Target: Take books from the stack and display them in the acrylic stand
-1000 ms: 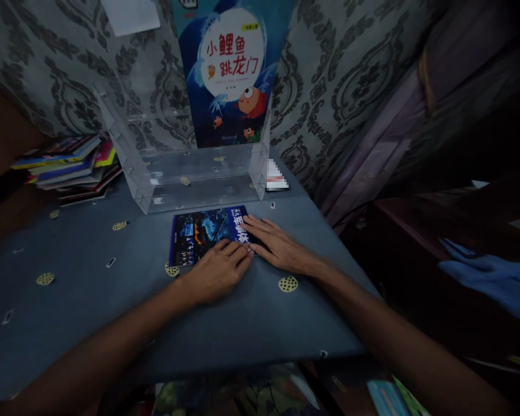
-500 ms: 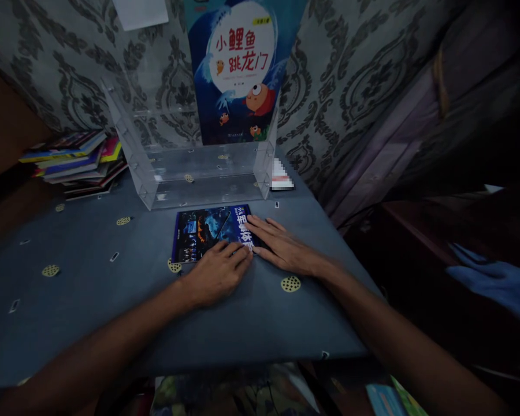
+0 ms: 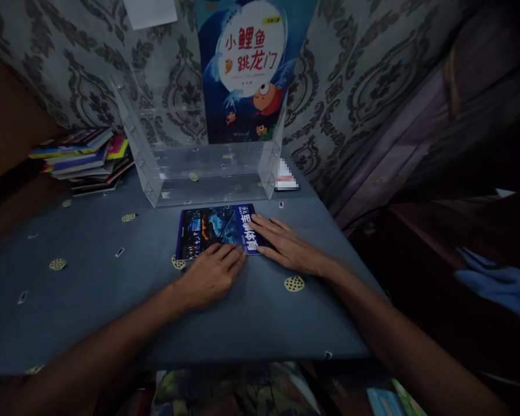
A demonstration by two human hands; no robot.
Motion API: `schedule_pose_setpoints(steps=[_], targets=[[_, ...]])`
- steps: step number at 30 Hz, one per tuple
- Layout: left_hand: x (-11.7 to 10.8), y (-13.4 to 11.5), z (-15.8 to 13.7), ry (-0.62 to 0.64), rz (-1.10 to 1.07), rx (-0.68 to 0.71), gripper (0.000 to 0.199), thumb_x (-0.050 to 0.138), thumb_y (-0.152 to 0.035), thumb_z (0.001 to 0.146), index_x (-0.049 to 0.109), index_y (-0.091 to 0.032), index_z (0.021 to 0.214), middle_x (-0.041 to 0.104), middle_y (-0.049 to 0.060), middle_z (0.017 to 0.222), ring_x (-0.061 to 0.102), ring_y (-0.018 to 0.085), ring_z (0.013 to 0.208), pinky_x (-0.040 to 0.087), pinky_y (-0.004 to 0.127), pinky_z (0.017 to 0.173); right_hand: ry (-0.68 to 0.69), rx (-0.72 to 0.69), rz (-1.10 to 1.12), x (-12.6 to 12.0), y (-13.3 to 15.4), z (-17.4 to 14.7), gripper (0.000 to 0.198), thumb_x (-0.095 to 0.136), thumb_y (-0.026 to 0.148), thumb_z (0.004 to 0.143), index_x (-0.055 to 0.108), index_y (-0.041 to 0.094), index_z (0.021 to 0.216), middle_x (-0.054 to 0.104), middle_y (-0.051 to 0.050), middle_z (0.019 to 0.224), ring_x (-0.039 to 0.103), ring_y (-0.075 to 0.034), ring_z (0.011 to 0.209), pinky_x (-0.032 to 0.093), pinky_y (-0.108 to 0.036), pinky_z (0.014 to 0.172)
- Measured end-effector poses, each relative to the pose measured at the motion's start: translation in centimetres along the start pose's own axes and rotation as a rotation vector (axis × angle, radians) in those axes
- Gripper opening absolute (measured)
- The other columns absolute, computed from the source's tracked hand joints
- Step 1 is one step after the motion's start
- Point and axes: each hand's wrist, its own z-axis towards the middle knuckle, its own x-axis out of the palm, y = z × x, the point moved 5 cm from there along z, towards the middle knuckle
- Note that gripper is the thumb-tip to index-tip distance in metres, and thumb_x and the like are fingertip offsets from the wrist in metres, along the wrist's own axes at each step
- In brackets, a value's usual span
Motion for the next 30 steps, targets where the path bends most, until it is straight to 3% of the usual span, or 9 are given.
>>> schedule_pose_setpoints(steps=[14, 26, 30], targets=[[-1.6, 1.2, -4.3, -0.130, 0.101, -0.081, 0.028, 0.046, -0.016, 0.101, 0.063, -0.010, 0.123, 0.072, 0.012, 0.119, 0.066, 0.024, 0.111, 0.055, 0.038, 0.093, 0.029, 0.019, 0.021, 0.0, 0.0, 0.1, 0.062, 0.036, 0.053, 0.103, 0.024, 0.030, 0.160, 0.023, -0.007, 0.167, 0.024, -0.028, 0.153, 0.022, -0.057, 0.125], [-2.9, 2.6, -8.4, -0.193, 0.032, -0.244, 0.027, 0.049, -0.017, 0.100, 0.065, -0.012, 0.122, 0.072, 0.012, 0.108, 0.067, 0.024, 0.102, 0.057, 0.039, 0.087, 0.062, 0.027, -0.009, -0.1, 0.1, 0.2, 0.062, 0.035, 0.049, 0.104, 0.023, 0.026, 0.160, 0.022, -0.009, 0.167, 0.021, -0.026, 0.154, 0.020, -0.057, 0.125], [-3.0, 2.5, -8.8, -0.186, 0.086, -0.289, 0.024, 0.050, -0.018, 0.100, 0.066, -0.013, 0.117, 0.072, 0.011, 0.103, 0.066, 0.023, 0.098, 0.056, 0.038, 0.081, 0.010, 0.025, -0.015, -0.3, 0.0, 0.2, 0.059, 0.041, 0.048, 0.102, 0.033, 0.026, 0.157, 0.030, -0.009, 0.165, 0.027, -0.029, 0.152, 0.026, -0.059, 0.123]])
